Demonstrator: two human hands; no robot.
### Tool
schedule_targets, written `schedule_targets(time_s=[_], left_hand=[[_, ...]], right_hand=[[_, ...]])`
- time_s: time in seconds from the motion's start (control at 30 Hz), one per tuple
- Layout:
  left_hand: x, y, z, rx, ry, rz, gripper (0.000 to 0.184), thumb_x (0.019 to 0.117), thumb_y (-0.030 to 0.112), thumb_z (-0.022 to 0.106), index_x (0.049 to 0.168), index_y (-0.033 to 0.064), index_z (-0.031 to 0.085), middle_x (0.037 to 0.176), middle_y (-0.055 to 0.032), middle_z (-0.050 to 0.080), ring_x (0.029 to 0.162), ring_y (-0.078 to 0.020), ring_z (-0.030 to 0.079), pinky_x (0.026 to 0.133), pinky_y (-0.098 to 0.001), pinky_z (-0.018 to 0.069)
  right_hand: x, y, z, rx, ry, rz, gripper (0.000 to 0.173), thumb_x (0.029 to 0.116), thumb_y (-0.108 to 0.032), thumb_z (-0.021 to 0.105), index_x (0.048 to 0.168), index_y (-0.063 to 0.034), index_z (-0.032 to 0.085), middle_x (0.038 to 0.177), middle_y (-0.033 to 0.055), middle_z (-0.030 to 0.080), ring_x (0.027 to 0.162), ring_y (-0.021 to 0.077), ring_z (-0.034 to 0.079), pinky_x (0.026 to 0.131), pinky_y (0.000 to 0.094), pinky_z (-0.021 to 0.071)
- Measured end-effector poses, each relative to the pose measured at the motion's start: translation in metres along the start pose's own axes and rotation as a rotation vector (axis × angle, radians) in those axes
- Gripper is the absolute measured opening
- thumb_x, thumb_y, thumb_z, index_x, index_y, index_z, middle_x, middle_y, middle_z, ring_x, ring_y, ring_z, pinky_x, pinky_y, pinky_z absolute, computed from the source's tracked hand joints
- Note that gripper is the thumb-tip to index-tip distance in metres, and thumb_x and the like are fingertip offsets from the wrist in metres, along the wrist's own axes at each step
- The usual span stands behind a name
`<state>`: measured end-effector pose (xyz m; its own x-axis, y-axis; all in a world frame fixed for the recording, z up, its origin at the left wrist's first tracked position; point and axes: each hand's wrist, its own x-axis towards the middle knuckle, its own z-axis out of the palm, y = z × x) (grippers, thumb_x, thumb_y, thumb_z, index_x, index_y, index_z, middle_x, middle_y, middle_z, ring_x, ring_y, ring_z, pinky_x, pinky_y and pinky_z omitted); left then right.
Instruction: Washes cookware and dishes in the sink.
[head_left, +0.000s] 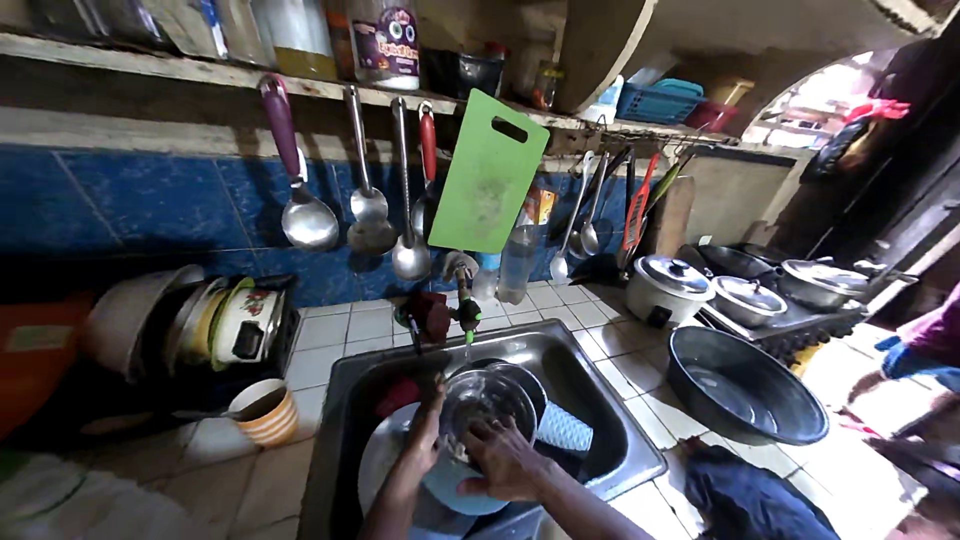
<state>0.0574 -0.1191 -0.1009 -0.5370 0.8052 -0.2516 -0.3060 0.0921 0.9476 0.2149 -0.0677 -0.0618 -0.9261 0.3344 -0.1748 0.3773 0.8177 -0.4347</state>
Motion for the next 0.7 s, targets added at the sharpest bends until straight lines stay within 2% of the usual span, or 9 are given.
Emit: schedule_targets(time_s=[0.1, 0.2, 0.27, 0.37, 0.43, 0.5, 0.57, 0.63, 0.7], left_hand=[[0.000, 0.011, -0.018, 0.126, -0.189, 0.027, 0.060, 0.1104, 0.038, 0.040, 0.163, 0.0142, 0.022, 0.161, -0.0184, 0.034, 0.141, -0.0343, 0.043, 0.107, -0.0575, 0.0426], [-0.016, 0.029, -0.038, 0.375, -0.408, 0.260, 0.050, 0.1009, 0.029, 0.058, 0.138, -0.0049, 0.054, 0.137, -0.0168, 0.060, 0.127, -0.0189, 0.056, 0.111, -0.0385, 0.0446], [-0.026, 0.034, -0.037, 0.427, -0.501, 0.244, 0.031, 0.0935, 0.020, 0.072, 0.115, -0.0027, 0.069, 0.107, -0.0078, 0.072, 0.100, -0.0106, 0.067, 0.095, -0.0325, 0.0547], [-0.041, 0.016, -0.018, 0.287, -0.483, 0.201, 0.017, 0.0950, 0.018, 0.065, 0.099, 0.0020, 0.069, 0.085, 0.0013, 0.067, 0.080, -0.0053, 0.064, 0.080, -0.0284, 0.0556], [-0.050, -0.002, -0.001, 0.057, -0.349, 0.196, 0.016, 0.0967, 0.008, 0.060, 0.106, -0.0029, 0.068, 0.094, -0.0018, 0.069, 0.089, -0.0064, 0.065, 0.086, -0.0291, 0.0553], [-0.060, -0.009, 0.008, -0.190, -0.321, 0.204, 0.028, 0.0979, -0.001, 0.046, 0.123, -0.0030, 0.059, 0.107, -0.0031, 0.070, 0.098, -0.0079, 0.066, 0.092, -0.0295, 0.0563], [-0.066, -0.010, 0.009, -0.226, -0.380, 0.209, 0.032, 0.0956, -0.002, 0.045, 0.125, 0.0019, 0.055, 0.106, 0.0013, 0.070, 0.098, -0.0053, 0.067, 0.091, -0.0277, 0.0567], [-0.068, -0.009, 0.007, -0.072, -0.497, 0.226, 0.044, 0.0927, -0.003, 0.055, 0.137, -0.0052, 0.052, 0.119, -0.0051, 0.070, 0.107, -0.0084, 0.067, 0.098, -0.0296, 0.0557], [-0.073, -0.007, 0.005, 0.011, -0.548, 0.219, 0.051, 0.0918, -0.003, 0.057, 0.142, -0.0081, 0.048, 0.125, -0.0083, 0.068, 0.111, -0.0089, 0.066, 0.100, -0.0289, 0.0547]], right_hand=[[-0.005, 0.011, -0.028, 0.199, -0.074, -0.035, 0.051, 0.0963, -0.014, 0.070, 0.144, -0.0010, 0.055, 0.141, 0.0250, 0.057, 0.129, 0.0390, 0.058, 0.109, 0.0588, 0.0437], [-0.010, 0.041, -0.051, 0.687, 0.138, -0.106, 0.053, 0.0852, -0.004, 0.079, 0.134, 0.0045, 0.059, 0.124, 0.0122, 0.069, 0.115, 0.0141, 0.066, 0.105, 0.0347, 0.0528], [-0.009, 0.051, -0.053, 0.913, 0.396, -0.146, 0.047, 0.0835, -0.005, 0.079, 0.126, 0.0048, 0.061, 0.114, 0.0042, 0.073, 0.106, 0.0062, 0.068, 0.099, 0.0284, 0.0561], [-0.003, 0.042, -0.044, 0.908, 0.704, -0.160, 0.048, 0.0814, -0.028, 0.080, 0.113, 0.0042, 0.066, 0.114, 0.0042, 0.065, 0.107, 0.0047, 0.061, 0.096, 0.0252, 0.0533], [-0.002, 0.017, -0.020, 0.732, 0.815, -0.191, 0.041, 0.0781, -0.033, 0.082, 0.095, 0.0036, 0.074, 0.116, 0.0124, 0.063, 0.116, 0.0144, 0.056, 0.102, 0.0308, 0.0484], [0.003, -0.003, 0.012, 0.452, 0.895, -0.266, 0.037, 0.0780, -0.037, 0.083, 0.084, -0.0012, 0.077, 0.112, 0.0178, 0.070, 0.119, 0.0328, 0.059, 0.104, 0.0497, 0.0465], [0.011, -0.001, 0.021, 0.308, 0.972, -0.248, 0.040, 0.0813, -0.037, 0.077, 0.092, 0.0008, 0.075, 0.119, 0.0197, 0.071, 0.123, 0.0410, 0.060, 0.104, 0.0613, 0.0442], [0.015, 0.017, 0.000, 0.506, 0.981, -0.041, 0.046, 0.0870, -0.021, 0.070, 0.121, 0.0099, 0.066, 0.122, 0.0192, 0.069, 0.118, 0.0306, 0.065, 0.104, 0.0511, 0.0504], [0.016, 0.030, -0.021, 0.770, 0.954, 0.229, 0.036, 0.0976, -0.018, 0.059, 0.125, 0.0054, 0.064, 0.108, 0.0151, 0.072, 0.098, 0.0191, 0.068, 0.090, 0.0399, 0.0558]])
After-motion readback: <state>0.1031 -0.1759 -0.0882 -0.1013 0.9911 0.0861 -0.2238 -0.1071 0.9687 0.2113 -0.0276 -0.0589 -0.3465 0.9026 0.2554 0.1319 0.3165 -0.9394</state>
